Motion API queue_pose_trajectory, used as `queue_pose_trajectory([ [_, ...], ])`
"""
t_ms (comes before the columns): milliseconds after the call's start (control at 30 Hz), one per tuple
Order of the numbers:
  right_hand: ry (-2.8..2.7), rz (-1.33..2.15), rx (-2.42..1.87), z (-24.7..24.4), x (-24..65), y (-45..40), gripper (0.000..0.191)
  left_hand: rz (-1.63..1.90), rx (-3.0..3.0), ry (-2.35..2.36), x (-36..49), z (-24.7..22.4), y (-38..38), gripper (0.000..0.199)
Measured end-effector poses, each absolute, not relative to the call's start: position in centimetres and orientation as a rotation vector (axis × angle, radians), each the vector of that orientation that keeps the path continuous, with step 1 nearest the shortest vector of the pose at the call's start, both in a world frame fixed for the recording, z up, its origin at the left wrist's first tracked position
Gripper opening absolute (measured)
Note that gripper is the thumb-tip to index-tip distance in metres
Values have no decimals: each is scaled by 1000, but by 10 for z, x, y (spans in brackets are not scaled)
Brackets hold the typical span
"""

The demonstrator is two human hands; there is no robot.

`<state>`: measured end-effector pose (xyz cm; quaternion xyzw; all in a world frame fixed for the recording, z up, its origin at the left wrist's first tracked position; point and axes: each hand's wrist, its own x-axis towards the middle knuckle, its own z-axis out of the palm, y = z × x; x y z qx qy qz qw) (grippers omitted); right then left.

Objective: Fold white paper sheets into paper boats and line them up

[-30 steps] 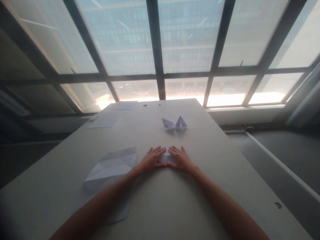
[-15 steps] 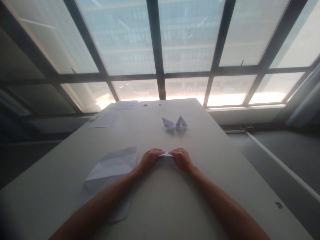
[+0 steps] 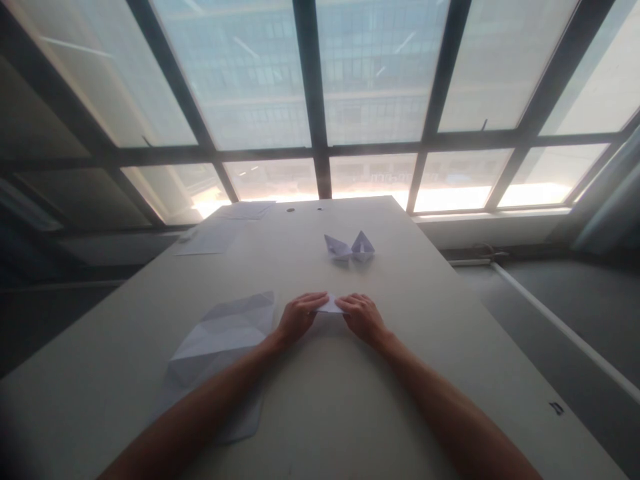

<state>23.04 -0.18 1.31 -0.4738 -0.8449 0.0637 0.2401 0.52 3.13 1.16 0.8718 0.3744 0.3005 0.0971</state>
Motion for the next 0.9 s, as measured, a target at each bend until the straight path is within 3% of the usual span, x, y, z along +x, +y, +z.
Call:
queue_pose_trajectory([
  [300,-2409,115,-1497,12,225,-3,51,530,2708,1109,7,2,35,58],
  [733,-2444,146,-1516,1,228,-1,59,347,2691,1007,9,-6,39,51],
  [900,-2459,200,-1465,0,222,-3,57,277,2753,962,9,-1,33,62],
])
